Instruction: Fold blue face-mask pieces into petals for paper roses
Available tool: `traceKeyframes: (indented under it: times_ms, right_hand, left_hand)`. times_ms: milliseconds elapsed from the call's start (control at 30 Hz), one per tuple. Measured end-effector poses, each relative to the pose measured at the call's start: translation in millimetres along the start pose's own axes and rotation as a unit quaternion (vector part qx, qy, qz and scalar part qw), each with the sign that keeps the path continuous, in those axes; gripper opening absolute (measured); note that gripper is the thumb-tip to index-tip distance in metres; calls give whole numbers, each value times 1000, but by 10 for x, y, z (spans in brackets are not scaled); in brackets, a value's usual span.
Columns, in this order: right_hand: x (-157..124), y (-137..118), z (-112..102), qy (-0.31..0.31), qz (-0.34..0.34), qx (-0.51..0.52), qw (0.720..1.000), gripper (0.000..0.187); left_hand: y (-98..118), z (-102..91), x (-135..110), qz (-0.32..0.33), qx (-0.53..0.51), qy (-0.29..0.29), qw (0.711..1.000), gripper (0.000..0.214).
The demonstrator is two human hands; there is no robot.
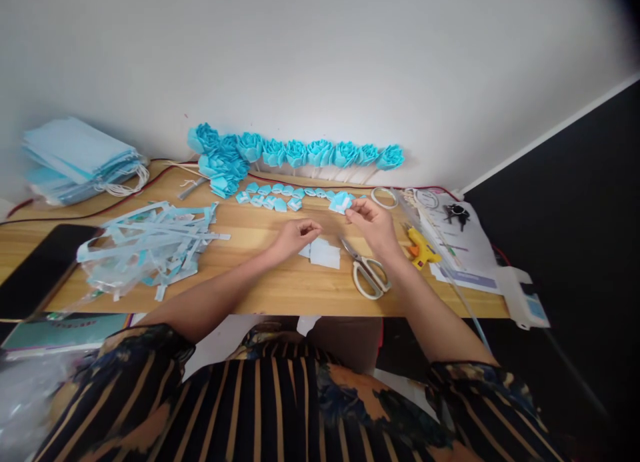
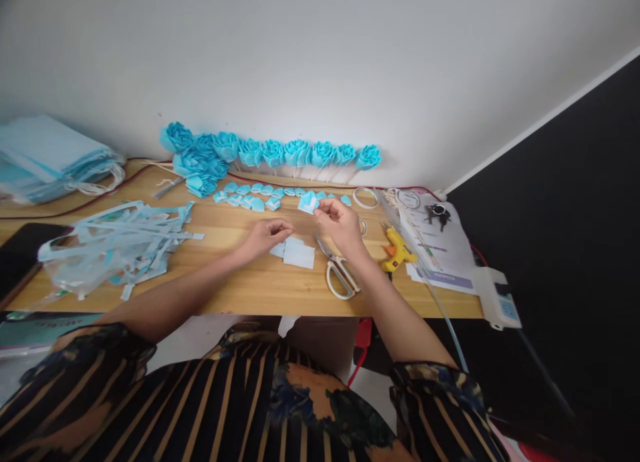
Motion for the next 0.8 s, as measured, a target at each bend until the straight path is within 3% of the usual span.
traceKeyframes:
  times_ms: [200, 300, 433, 567, 700, 800]
  right_hand:
    - [109, 181, 133, -14, 22, -66, 997, 20]
    - [238, 346, 280, -39, 33, -105, 993, 23]
    - [409, 567, 488, -99, 46, -125, 986, 26]
    - [499, 708, 567, -126, 49, -146, 980, 40]
    - [473, 673, 513, -142, 13, -176, 974, 34]
    - [398, 549, 491, -168, -71, -235, 955, 35]
  left_hand:
    - [24, 1, -5, 29, 55, -5, 998, 22]
    - [115, -128, 41, 57, 137, 8, 989, 27]
    - [313, -506, 136, 122, 297, 95, 942, 20]
    - [407, -787, 196, 107, 406, 121, 899, 25]
    - [408, -791, 210, 72, 492, 82, 864, 29]
    - [349, -702, 225, 54, 543, 39, 837, 32]
Point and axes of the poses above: each hand's wrist, its own x-axis towards the middle knuckle, its own z-axis out of the palm, y = z × x, the point moved 6 cm from there along x, towards the middle knuckle, and after that the axes turned 11 degrees about -x, right-handed, at the moved point
